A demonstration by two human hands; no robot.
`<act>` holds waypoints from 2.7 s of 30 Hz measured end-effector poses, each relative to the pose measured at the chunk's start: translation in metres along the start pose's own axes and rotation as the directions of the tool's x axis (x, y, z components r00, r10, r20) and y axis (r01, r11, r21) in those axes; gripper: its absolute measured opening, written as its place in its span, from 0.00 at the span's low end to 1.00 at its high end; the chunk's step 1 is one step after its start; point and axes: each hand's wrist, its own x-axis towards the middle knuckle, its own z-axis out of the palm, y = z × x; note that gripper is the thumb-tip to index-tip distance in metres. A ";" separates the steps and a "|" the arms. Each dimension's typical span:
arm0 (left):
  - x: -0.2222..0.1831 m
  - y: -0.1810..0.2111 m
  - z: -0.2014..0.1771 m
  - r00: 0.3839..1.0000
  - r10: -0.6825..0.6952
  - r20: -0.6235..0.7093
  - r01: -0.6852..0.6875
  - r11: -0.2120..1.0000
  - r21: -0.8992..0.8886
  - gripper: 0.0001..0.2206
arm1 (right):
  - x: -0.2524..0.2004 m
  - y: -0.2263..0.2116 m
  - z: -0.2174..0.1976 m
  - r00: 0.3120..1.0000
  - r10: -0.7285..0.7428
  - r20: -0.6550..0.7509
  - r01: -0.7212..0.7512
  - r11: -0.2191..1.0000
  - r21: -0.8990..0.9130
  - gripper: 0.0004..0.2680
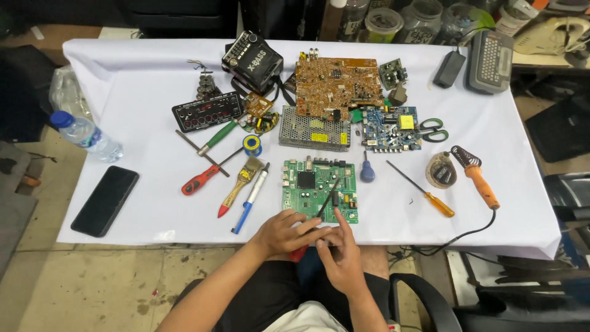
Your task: Inspecting and testing a green circuit board using multimeter probes on a repair bench.
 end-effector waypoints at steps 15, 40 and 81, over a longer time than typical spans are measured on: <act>-0.003 -0.022 -0.005 0.396 -0.918 -0.022 0.701 0.317 -0.639 0.06 | 0.084 0.133 -0.165 0.713 -0.531 -0.457 -0.171 0.500 -0.849 0.16; 0.016 -0.011 -0.008 0.323 -0.933 0.159 0.720 0.134 -0.681 0.04 | 0.075 0.177 -0.181 0.651 -0.166 -0.741 -0.635 0.416 -0.651 0.04; 0.009 -0.019 0.017 0.152 -0.934 0.324 0.517 -0.205 -0.831 0.13 | 0.094 0.077 -0.077 0.941 -0.324 -0.099 0.303 0.936 -0.181 0.20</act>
